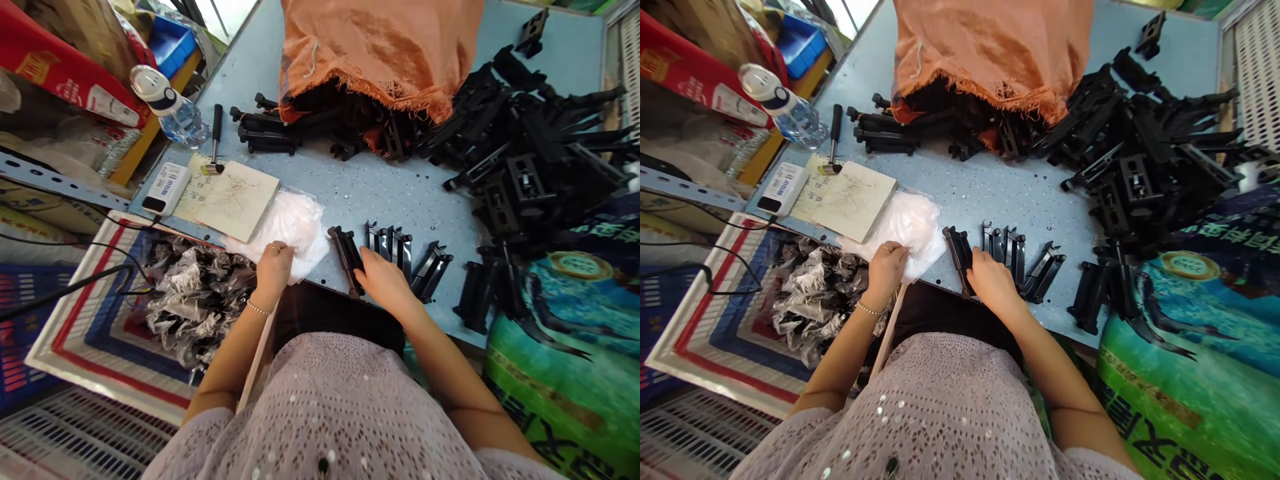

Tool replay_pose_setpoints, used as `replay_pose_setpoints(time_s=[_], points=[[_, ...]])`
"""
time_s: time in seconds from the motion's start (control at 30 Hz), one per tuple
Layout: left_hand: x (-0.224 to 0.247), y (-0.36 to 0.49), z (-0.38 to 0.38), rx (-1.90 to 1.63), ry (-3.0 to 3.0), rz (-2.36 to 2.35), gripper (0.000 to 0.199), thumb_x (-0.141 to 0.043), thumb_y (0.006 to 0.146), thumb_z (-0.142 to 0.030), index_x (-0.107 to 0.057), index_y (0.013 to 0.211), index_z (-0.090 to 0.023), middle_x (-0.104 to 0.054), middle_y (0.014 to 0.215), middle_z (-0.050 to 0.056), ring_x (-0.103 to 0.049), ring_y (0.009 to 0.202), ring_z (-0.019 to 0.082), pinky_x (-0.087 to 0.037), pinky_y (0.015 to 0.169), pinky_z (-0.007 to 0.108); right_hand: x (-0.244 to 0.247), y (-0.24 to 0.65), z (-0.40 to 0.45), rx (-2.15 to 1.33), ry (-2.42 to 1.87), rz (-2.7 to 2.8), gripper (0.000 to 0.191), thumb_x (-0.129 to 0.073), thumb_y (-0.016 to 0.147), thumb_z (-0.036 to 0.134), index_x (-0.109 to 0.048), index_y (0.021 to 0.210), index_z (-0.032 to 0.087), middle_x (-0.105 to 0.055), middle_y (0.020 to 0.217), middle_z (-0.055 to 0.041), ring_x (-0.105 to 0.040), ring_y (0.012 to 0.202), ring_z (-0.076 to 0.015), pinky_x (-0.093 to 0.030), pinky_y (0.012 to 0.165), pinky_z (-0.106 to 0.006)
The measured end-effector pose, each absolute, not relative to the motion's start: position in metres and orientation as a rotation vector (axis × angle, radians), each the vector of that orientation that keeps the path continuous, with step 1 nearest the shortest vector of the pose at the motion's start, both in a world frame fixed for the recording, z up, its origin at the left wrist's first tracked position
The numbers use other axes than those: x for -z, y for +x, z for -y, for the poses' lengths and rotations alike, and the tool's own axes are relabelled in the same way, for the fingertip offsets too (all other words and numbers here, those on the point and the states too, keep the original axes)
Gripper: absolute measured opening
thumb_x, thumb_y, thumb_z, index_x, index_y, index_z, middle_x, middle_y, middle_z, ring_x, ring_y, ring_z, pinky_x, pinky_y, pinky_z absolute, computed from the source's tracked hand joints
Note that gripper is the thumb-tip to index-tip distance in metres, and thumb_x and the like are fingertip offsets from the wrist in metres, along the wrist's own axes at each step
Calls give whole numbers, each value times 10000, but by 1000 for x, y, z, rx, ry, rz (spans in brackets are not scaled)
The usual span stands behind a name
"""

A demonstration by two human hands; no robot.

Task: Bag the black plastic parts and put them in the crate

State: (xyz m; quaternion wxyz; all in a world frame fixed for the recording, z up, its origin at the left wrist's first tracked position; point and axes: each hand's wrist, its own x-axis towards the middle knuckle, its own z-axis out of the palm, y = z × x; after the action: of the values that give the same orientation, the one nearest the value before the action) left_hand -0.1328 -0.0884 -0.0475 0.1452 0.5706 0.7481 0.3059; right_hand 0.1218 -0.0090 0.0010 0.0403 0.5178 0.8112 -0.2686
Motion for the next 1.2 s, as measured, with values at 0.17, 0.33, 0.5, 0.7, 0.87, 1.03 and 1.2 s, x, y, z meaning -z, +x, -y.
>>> replay_pose_setpoints(time_s=[0.17, 0.33, 0.5, 0.7, 0.87, 1.03, 1.2], points=[[45, -162, 77, -1251, 935, -1847, 257, -764, 764, -403, -703, 760, -153, -604, 674, 2, -522, 618, 123, -421, 602, 257, 11, 132, -2, 2279, 1588, -2096, 404, -593, 864, 348, -645, 1238, 203, -699, 1035, -76, -679, 882, -217, -575, 759, -375], [35, -148, 76, -1277, 727, -1612, 321, -819, 708, -417, -739, 830, -131, -674, 710, 28, -557, 619, 120, -449, 615, 258, 14, 71, 5, 3070, 1154, -1284, 338, -726, 763, 384, -693, 1052, 211, -699, 861, -29, -636, 706, -154, -573, 655, -303], [31, -144, 80, -1304, 1326, -1925, 102, -606, 828, -174, -707, 845, -171, -717, 952, 86, -667, 941, 215, -540, 890, 388, 33, 34, -3, 3133, 1212, -1207, 260, -775, 691, 351, -677, 854, 174, -638, 737, 0, -578, 631, -118, -537, 600, -257], [33, -158, 80, -964, 1804, -2087, 475, -441, 859, -49, -704, 1240, -154, -669, 1295, 139, -615, 1213, 254, -492, 1076, 454, 39, 66, 2, 2713, 1785, -1813, 339, -733, 713, 321, -722, 1031, 200, -653, 1146, -62, -620, 786, -135, -568, 744, -307], [31, -150, 78, -1119, 1705, -1950, 609, -493, 903, -83, -495, 1497, -218, -547, 1463, 155, -671, 1056, 173, -589, 886, 315, 31, 79, 20, 2958, 1190, -1368, 382, -777, 764, 378, -684, 1085, 194, -706, 966, -54, -683, 834, -178, -587, 730, -316], [30, -137, 93, -1156, 2030, -1849, 706, -459, 927, -43, -335, 1591, -250, -498, 1510, 170, -563, 1328, 226, -546, 1052, 360, 47, 58, 13, 3109, 1163, -825, 421, -825, 702, 426, -600, 973, 197, -703, 847, -37, -681, 727, -175, -587, 619, -297], [33, -113, 113, -1028, 2223, -1458, 756, -402, 925, -19, -248, 1615, -286, -540, 1478, 138, -550, 1365, 216, -524, 1111, 408, 50, 38, 7, 3149, 1513, -1277, 666, -827, 642, 326, -513, 1228, 283, -678, 875, 38, -636, 733, -151, -539, 651, -266]])
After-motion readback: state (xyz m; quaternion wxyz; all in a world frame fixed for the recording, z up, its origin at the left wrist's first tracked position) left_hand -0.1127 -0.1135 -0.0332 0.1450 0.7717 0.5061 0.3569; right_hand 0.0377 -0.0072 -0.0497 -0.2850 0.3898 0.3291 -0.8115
